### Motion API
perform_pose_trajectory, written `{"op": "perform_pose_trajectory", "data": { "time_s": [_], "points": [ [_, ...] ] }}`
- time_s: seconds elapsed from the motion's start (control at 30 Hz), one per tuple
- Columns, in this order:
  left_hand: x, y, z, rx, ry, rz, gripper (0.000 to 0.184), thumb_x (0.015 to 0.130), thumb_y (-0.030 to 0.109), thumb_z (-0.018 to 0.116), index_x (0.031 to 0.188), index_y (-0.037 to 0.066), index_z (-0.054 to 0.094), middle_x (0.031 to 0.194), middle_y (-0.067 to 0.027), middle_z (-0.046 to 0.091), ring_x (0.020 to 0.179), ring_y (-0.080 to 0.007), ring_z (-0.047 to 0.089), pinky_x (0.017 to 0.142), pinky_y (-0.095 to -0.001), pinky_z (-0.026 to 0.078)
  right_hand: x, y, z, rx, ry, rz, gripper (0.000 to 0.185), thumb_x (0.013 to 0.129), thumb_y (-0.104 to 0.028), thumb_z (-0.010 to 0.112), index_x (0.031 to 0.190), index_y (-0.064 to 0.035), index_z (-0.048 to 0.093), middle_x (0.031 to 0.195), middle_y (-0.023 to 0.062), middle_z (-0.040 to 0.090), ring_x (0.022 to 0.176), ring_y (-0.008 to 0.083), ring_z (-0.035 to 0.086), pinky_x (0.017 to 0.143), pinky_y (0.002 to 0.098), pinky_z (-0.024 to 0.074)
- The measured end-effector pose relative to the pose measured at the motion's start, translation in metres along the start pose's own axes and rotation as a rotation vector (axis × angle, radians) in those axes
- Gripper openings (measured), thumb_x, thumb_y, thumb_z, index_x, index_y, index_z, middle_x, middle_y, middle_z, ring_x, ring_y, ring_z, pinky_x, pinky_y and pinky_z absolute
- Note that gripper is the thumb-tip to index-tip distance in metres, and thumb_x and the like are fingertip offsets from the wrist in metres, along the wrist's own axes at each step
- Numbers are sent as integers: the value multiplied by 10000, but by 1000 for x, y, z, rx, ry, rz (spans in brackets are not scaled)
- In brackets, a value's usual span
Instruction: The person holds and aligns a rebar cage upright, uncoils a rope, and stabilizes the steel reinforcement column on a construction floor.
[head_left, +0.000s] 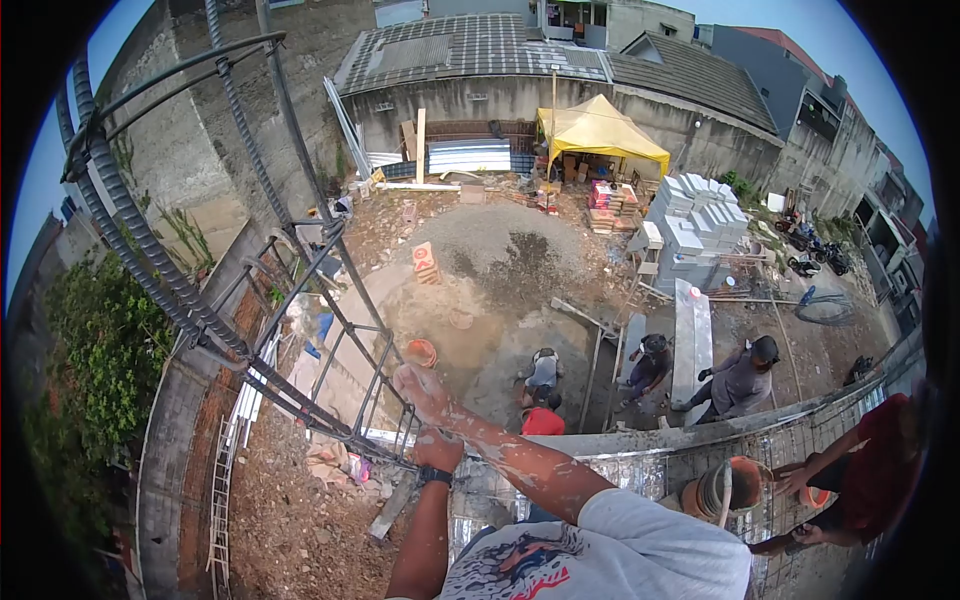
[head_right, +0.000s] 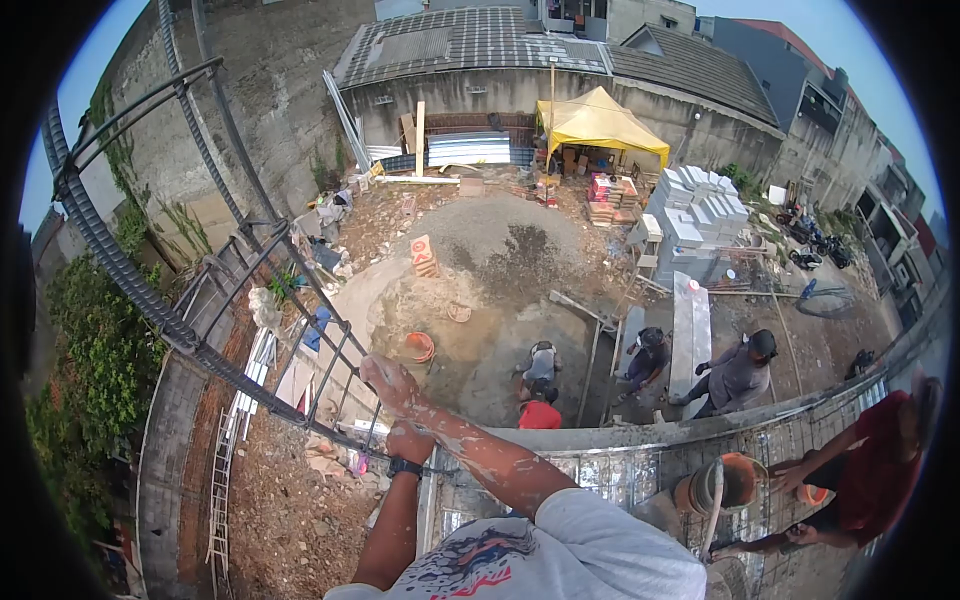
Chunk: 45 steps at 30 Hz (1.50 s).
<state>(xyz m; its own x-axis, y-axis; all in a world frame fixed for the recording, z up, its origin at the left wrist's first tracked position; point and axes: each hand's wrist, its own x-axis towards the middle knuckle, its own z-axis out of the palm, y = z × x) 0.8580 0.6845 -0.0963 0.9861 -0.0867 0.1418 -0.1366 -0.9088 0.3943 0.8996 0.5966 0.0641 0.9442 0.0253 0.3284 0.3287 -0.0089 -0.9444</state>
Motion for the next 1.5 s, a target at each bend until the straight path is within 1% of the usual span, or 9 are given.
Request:
{"op": "perform_pose_trajectory", "data": {
  "time_s": [0.07, 0.27, 0.37, 0.7, 0.87, 0.93, 1.07, 1.23, 1.5],
  "points": [
    [1, 2, -3, -51, 14, -3, 445, 599, 377, 745, 878, 42, 654, 894, -198, 646, 770, -354, 641, 687, -454, 518, 4, 27, 7, 49, 10, 4, 408, 981, -391, 354, 835, -36, 494, 707, 64, 478, 686, 180, 473, 685, 326, 393],
    [1, 13, -18, -18, -90, -127, 513, 599, 429, 740, 893, 18, 650, 897, -208, 644, 766, -344, 650, 688, -448, 523, 8, 43, 11, 66, 37, -27, 399, 979, -378, 364, 831, -29, 487, 690, 68, 476, 668, 189, 470, 675, 334, 393],
    [3, -11, 18, 66, 2, -8, 564, 598, 451, 737, 922, 1, 637, 877, -204, 646, 754, -348, 651, 674, -435, 527, 6, 35, 11, 64, 52, -56, 405, 979, -380, 367, 822, -27, 486, 679, 68, 470, 659, 189, 465, 669, 334, 393],
    [0, -10, 20, 13, 91, 14, 516, 547, 384, 746, 869, 3, 614, 804, -184, 640, 665, -355, 635, 603, -451, 514, -1, -8, -5, -13, -6, -64, 424, 989, -391, 346, 796, -36, 475, 657, 56, 440, 644, 177, 443, 658, 329, 390],
    [-3, -6, 15, 25, 154, 34, 521, 543, 382, 745, 876, 6, 604, 782, -182, 633, 646, -359, 627, 586, -462, 505, 3, 20, 5, 49, 22, -31, 411, 993, -378, 338, 809, -36, 472, 679, 64, 447, 664, 177, 448, 671, 323, 387],
    [-3, -10, 18, 35, 110, 9, 531, 547, 397, 745, 878, 8, 599, 782, -178, 632, 643, -360, 625, 586, -465, 503, -3, -11, -2, 11, 28, -62, 411, 994, -378, 338, 810, -36, 475, 680, 64, 448, 663, 179, 449, 674, 323, 387],
    [3, -21, 38, 23, 65, -12, 535, 556, 413, 742, 881, 14, 597, 785, -175, 632, 644, -360, 625, 582, -470, 502, 6, 35, 10, 100, 39, -18, 416, 994, -383, 340, 807, -39, 481, 680, 57, 447, 662, 174, 448, 670, 321, 385],
    [0, -17, 34, -18, 83, 18, 516, 570, 451, 750, 852, 39, 621, 764, -167, 634, 643, -341, 629, 571, -463, 501, -3, -13, -4, -46, 35, -30, 417, 993, -383, 341, 801, -41, 481, 677, 56, 443, 662, 174, 446, 667, 325, 377],
    [-3, 2, 5, 34, 76, 34, 493, 592, 455, 754, 846, 46, 650, 809, -163, 649, 703, -332, 645, 615, -443, 513, 4, 19, 6, 50, 43, -28, 440, 991, -398, 336, 783, -34, 471, 662, 61, 431, 646, 180, 426, 655, 328, 366]
  ]
}}
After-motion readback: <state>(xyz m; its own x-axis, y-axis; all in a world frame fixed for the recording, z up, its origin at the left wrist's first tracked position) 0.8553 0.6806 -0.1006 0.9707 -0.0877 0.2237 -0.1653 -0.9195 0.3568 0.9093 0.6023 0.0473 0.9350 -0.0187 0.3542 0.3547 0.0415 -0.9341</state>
